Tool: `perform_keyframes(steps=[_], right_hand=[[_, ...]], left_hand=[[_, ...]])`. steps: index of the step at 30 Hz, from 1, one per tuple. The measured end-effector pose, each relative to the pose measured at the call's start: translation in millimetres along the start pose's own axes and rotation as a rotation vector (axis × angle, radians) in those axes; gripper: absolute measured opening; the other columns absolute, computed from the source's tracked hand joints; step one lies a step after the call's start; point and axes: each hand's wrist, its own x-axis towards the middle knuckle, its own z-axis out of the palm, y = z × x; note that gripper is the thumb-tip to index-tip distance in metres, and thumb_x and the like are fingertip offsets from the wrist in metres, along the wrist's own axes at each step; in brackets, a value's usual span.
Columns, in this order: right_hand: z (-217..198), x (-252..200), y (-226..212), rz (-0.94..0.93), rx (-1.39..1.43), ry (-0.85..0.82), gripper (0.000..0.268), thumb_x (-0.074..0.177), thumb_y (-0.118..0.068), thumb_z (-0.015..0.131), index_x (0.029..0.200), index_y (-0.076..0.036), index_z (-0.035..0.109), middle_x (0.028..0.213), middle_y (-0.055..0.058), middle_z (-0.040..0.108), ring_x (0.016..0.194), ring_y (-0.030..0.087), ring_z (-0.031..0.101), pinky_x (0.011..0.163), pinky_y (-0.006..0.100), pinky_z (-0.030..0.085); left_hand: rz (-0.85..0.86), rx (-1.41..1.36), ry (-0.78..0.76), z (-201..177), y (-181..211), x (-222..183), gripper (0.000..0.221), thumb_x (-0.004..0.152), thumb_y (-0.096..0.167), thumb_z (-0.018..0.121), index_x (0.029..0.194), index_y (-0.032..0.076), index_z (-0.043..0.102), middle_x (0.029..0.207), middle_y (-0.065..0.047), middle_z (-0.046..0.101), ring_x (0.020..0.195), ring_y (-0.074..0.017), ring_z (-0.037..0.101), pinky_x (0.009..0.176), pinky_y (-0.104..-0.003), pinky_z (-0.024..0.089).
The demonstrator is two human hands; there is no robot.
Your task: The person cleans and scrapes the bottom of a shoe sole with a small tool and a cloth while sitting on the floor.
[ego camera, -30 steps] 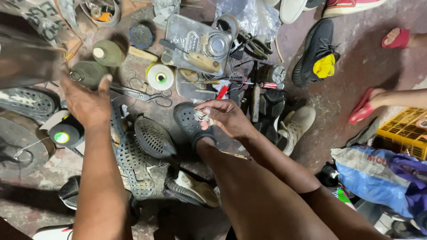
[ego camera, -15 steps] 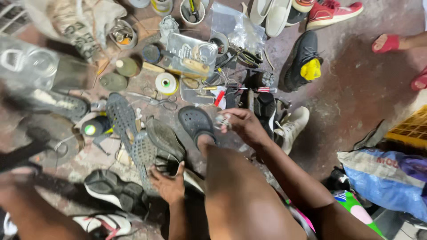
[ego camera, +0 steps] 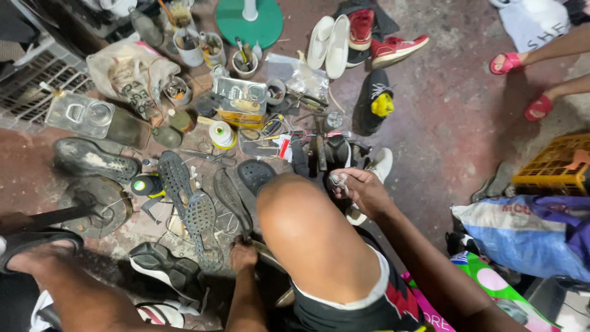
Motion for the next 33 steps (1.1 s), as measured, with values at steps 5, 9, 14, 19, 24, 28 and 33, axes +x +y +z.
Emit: perform_keyframes(steps=[5,9,14,19,24,28,33], right_hand=[[-7.7,-18.4,-15.0,-0.069,-0.003,-0.031,0.028,0.102,-0.01,0.06,0.124,0.008,0.066,0.102,0.013,0.071,0.08,0.019,0.068,0.075,0.034,0.058],[-9.8,-25.1,-26.9,-0.13,-0.007,-0.038,0.032,0.102,-0.013,0.059,0.126,0.008,0.063,0.103,0.015,0.072,0.081,0.019,0.068,0.075,0.035,0.058],[-3.2,-31.9,-39.9,-0.178,0.039,-0.093,0.034,0.102,-0.011,0.062,0.128,0.009,0.062,0.105,0.015,0.071,0.084,0.019,0.069,0.077,0.035,0.058],[1.6,-32.0,-55.6,-0.245,0.009,-0.128,0.033,0.101,-0.008,0.06,0.129,0.008,0.062,0.106,0.016,0.071,0.084,0.02,0.068,0.077,0.034,0.057],[19.1,-35.3,-98.2,-0.314,0.164,-0.292,0.034,0.106,-0.012,0.057,0.135,0.007,0.059,0.112,0.016,0.07,0.089,0.02,0.068,0.082,0.033,0.057],[64.4,-50.2,-145.5,-0.411,0.098,-0.346,0.032,0.108,-0.008,0.06,0.136,0.006,0.058,0.115,0.017,0.069,0.092,0.021,0.068,0.084,0.034,0.057],[137.0,-89.1,-171.8,-0.545,-0.057,-0.446,0.028,0.11,-0.004,0.063,0.135,0.01,0.061,0.111,0.021,0.07,0.092,0.023,0.07,0.09,0.034,0.058]], left_hand=[[0.279,-0.004,0.214,-16.0,8.1,-4.1,0.06,0.102,0.046,0.05,0.145,0.005,0.051,0.153,-0.028,0.044,0.139,-0.0477,0.044,0.116,-0.05,0.038],[0.425,-0.015,0.302,-64.3,27.7,-15.3,0.06,0.099,0.039,0.052,0.146,0.002,0.049,0.152,-0.032,0.039,0.134,-0.0501,0.043,0.111,-0.051,0.038],[0.631,0.043,0.732,-146.4,56.7,-53.7,0.047,0.109,0.031,0.054,0.134,-0.01,0.054,0.14,-0.035,0.051,0.127,-0.0505,0.051,0.109,-0.052,0.041],[0.842,-0.189,0.871,-261.0,77.4,-154.5,0.032,0.108,0.014,0.057,0.131,-0.007,0.06,0.133,-0.028,0.061,0.123,-0.046,0.054,0.11,-0.051,0.041],[0.956,-0.469,1.021,-334.8,84.3,-241.1,0.035,0.116,0.018,0.05,0.14,-0.007,0.058,0.138,-0.022,0.062,0.131,-0.0355,0.058,0.118,-0.042,0.042],[1.157,-0.958,0.983,-354.2,107.1,-267.3,0.038,0.117,0.026,0.048,0.134,-0.006,0.06,0.133,-0.014,0.065,0.12,-0.0205,0.061,0.112,-0.032,0.046],[1.056,-1.331,0.789,-369.5,127.2,-274.8,0.032,0.114,0.022,0.049,0.118,-0.01,0.047,0.1,-0.011,0.047,0.091,-0.0195,0.042,0.084,-0.035,0.033]])
